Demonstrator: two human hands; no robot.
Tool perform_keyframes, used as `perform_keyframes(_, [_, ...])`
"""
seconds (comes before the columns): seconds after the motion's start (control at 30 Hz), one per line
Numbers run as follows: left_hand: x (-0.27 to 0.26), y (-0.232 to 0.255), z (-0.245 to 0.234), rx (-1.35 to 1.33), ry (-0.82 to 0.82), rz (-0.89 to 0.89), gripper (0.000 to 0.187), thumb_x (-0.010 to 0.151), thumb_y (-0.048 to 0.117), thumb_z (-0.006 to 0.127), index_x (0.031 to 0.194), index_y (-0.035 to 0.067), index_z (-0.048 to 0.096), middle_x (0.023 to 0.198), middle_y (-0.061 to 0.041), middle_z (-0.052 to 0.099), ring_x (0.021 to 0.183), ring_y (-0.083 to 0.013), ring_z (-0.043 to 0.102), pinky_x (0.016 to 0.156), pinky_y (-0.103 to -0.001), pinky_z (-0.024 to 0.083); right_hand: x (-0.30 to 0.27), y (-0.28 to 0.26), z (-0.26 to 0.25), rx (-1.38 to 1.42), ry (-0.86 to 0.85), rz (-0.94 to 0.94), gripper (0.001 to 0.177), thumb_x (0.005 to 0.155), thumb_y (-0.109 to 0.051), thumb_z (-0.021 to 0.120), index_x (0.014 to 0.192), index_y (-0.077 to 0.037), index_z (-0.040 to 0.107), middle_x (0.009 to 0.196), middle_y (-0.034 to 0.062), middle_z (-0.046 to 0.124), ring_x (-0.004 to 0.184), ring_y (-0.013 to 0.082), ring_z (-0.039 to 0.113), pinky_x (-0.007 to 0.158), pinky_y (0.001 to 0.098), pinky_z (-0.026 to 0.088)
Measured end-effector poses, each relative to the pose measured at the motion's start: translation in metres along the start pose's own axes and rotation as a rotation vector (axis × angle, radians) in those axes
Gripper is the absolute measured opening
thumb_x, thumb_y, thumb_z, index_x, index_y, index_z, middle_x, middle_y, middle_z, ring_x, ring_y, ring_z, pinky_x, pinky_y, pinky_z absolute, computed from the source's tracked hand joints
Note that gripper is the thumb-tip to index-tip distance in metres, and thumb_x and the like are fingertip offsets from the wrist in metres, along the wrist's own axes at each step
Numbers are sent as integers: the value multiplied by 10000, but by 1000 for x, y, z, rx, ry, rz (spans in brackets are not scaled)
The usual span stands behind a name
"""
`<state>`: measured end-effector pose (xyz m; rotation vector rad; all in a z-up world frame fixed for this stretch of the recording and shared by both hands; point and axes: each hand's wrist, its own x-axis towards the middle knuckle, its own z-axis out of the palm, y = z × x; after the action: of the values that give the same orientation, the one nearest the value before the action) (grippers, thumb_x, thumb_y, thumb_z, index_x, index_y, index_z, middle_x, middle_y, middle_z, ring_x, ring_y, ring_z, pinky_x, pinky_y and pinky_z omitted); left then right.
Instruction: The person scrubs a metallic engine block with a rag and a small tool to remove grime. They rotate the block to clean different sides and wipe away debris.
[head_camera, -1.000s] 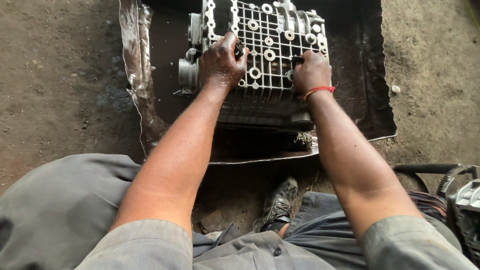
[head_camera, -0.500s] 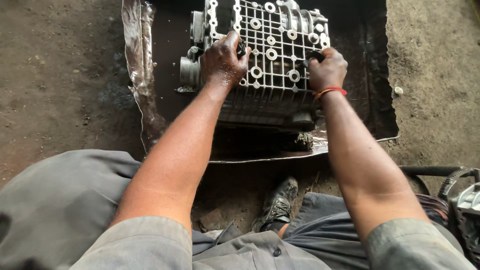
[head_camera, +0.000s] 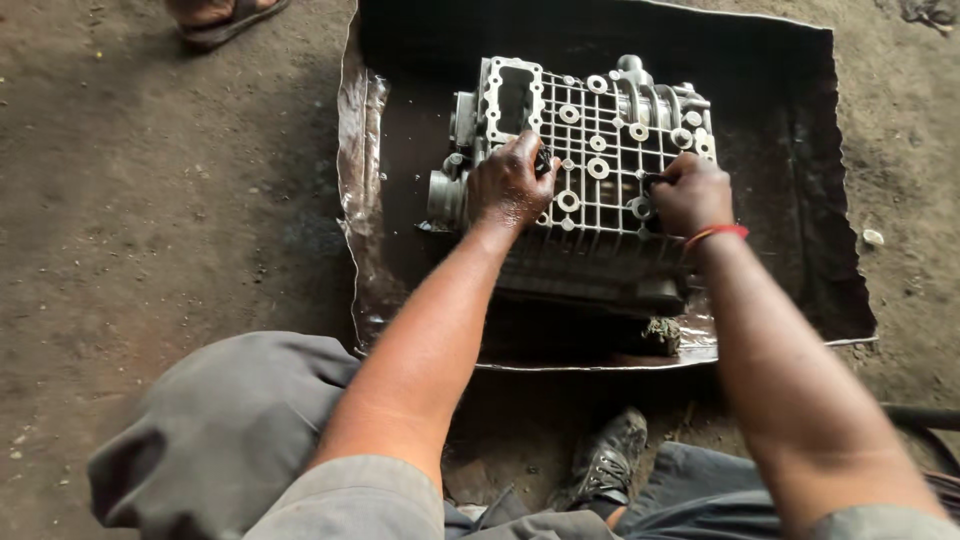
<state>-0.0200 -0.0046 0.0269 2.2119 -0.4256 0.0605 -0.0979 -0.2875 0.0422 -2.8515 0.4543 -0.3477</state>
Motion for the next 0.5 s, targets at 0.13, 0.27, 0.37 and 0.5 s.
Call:
perform_keyframes(0.13, [-7,5,-5,-35,64,40,267,888,344,741,977,127,614,884,-77,732,767,-299,732,650,-459,565,-8,5,0,85,2,242,178,817,-182,722,974,-106,757,966,164,751,874,295,743,817,404,588])
perform_keyframes(0.27, [-6,7,-9,-17,79,49,274,874,344,747,984,128,618,897,-75,738,790,-318,729,652,-473,562,-13,-8,1,-40,-14,52,154,798,-180,774,910,-75,757,940,187,744,893,362,706,831,439,559])
perform_keyframes(0.37, [-6,9,-7,17,72,52,272,870,355,744,970,133,621,906,-80,738,814,-334,727,665,-487,561,-4,1,-14,9,-56,-10,164,790,-181,781,907,-75,737,945,188,733,886,359,711,818,434,565])
perform_keyframes(0.5, [-2,4,-2,8,40,31,275,894,378,716,1003,146,618,912,-83,735,814,-321,733,681,-481,572,-19,-6,2,-83,94,-105,106,821,-131,761,895,-66,723,932,180,735,878,373,703,790,459,561])
